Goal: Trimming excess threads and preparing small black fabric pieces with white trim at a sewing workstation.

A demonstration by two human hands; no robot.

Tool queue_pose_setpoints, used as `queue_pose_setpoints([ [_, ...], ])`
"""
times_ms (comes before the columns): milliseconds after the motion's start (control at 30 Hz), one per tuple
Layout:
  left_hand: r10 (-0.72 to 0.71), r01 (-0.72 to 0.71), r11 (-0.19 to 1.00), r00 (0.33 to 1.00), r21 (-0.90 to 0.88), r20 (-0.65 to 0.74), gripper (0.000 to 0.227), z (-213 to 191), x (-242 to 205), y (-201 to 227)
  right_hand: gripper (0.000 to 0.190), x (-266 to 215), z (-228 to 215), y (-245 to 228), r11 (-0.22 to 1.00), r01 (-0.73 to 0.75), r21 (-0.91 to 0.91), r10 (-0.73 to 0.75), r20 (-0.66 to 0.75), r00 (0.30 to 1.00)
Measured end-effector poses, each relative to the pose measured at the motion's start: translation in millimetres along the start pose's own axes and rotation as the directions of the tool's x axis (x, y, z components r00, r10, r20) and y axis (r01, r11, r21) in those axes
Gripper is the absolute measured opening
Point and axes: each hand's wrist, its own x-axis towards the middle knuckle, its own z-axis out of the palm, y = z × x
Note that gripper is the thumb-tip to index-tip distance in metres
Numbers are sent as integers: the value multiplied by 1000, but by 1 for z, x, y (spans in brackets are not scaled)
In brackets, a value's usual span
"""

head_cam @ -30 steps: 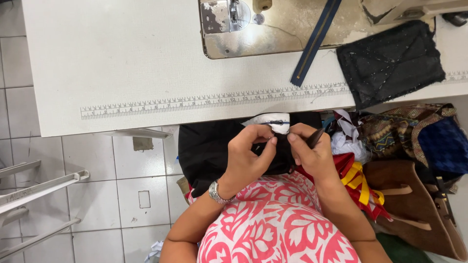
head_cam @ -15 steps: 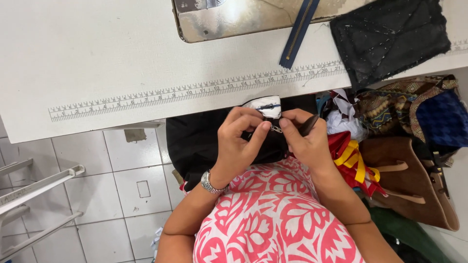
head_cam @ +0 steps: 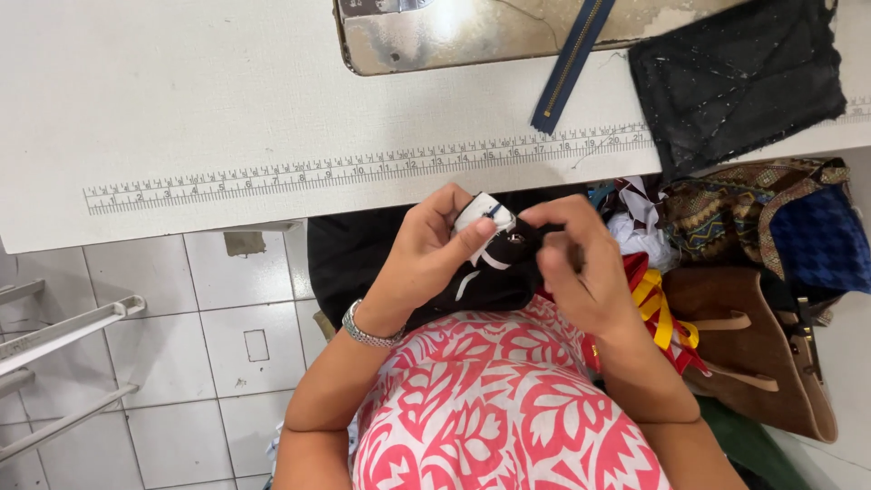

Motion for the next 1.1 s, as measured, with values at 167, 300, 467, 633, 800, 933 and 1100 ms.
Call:
queue_pose_setpoints([
  [167,-72,67,986,997,-155,-26,17,-4,2,1,73,1,-25,-16,951,73,-301,-62,46,997],
  [300,-157,147,952,988,-270,-15,15,-2,6,2,26,18,-32,-19,618,322,-717,-246,212,946],
  [467,-179,163,941,983,-298,-28,15,0,4,10,28,34,-29,-36,381,441,-813,-291,347,892],
  [633,-180,163,944,983,-287,-33,16,-6,5,5,25,38,-32,-44,264,517,-814,-294,443,847],
  [800,-116,113,986,993,-122,-21,17,-7,4,7,24,40,-31,-58,296,501,-813,-218,453,864],
  [933,-88,87,994,996,-58,-5,16,-8,4,5,27,37,-31,-54,279,472,-837,-153,446,882],
  [1100,-15,-2,981,996,195,89,19,-11,2,16,37,35,-35,-51,124,432,-893,-38,431,902],
])
